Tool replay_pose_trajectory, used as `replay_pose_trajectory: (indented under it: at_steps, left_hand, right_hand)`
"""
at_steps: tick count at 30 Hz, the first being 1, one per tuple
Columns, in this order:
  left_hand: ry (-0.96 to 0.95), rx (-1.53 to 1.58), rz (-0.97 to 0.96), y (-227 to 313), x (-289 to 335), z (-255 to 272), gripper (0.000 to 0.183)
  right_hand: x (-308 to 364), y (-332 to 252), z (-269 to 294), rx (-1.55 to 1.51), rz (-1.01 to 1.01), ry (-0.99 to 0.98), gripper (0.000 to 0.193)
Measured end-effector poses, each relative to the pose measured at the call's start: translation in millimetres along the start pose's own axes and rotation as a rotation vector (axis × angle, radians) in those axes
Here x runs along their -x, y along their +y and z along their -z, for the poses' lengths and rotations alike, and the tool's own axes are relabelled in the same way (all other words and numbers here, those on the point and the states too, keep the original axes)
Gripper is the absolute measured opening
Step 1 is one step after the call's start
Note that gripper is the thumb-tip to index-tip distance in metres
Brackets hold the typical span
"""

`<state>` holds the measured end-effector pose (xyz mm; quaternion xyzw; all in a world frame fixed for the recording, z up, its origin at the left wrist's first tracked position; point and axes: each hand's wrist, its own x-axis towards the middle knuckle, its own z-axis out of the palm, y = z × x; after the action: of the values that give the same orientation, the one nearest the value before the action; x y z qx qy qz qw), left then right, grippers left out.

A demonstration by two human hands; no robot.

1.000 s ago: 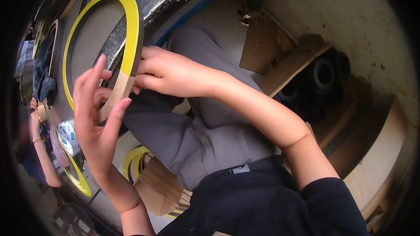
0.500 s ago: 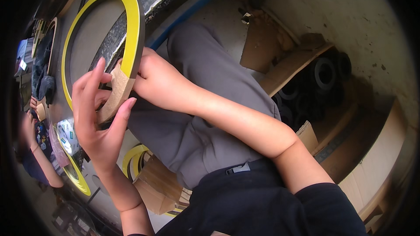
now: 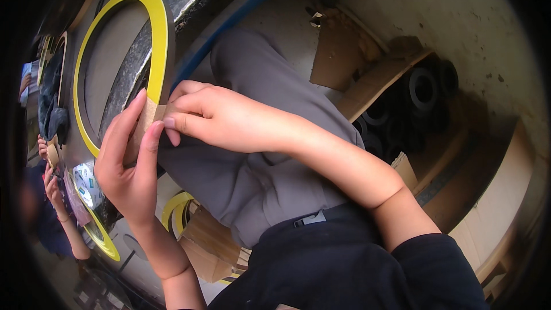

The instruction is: Applying tape and sanding wooden rings on a fabrication table.

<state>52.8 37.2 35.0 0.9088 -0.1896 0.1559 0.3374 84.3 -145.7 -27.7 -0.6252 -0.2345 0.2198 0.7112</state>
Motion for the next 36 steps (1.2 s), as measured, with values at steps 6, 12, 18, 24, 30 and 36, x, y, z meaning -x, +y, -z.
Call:
replay_pose_trajectory:
  at_steps: [6,12,18,24,30,36]
  left_hand:
    - [-0.063,-0.076,0.076,4.4,1.3,3.1,0.040]
    - [-0.006,0.047,0.072,4.9,0.3,-4.4,0.034]
    - [-0.088,0.116,0.182,8.3,-2.8,-0.1,0.024]
    - [-0.380,0.450,0.541,19.7,-34.6,20.2,0.019]
    - [-0.471,0.615,0.630,8.7,-41.1,23.3,0.023]
    - [-0.667,0.585,0.722,-0.7,-51.5,32.9,0.026]
  right_hand:
    - [0.5,-7.0,5.8,0.015,0.007,-0.073,0.030]
    - [-1.2,11.8,1.5,0.198,0.145,-0.009,0.027]
    - [2.7,-13.2,0.8,0.372,0.144,0.012,0.025]
    - [0.8,-17.9,6.2,0.201,0.055,-0.057,0.025]
    - [3.0,-17.7,3.9,0.321,0.057,-0.046,0.029]
    - [4.9,-17.3,3.0,0.291,0.084,-0.060,0.030]
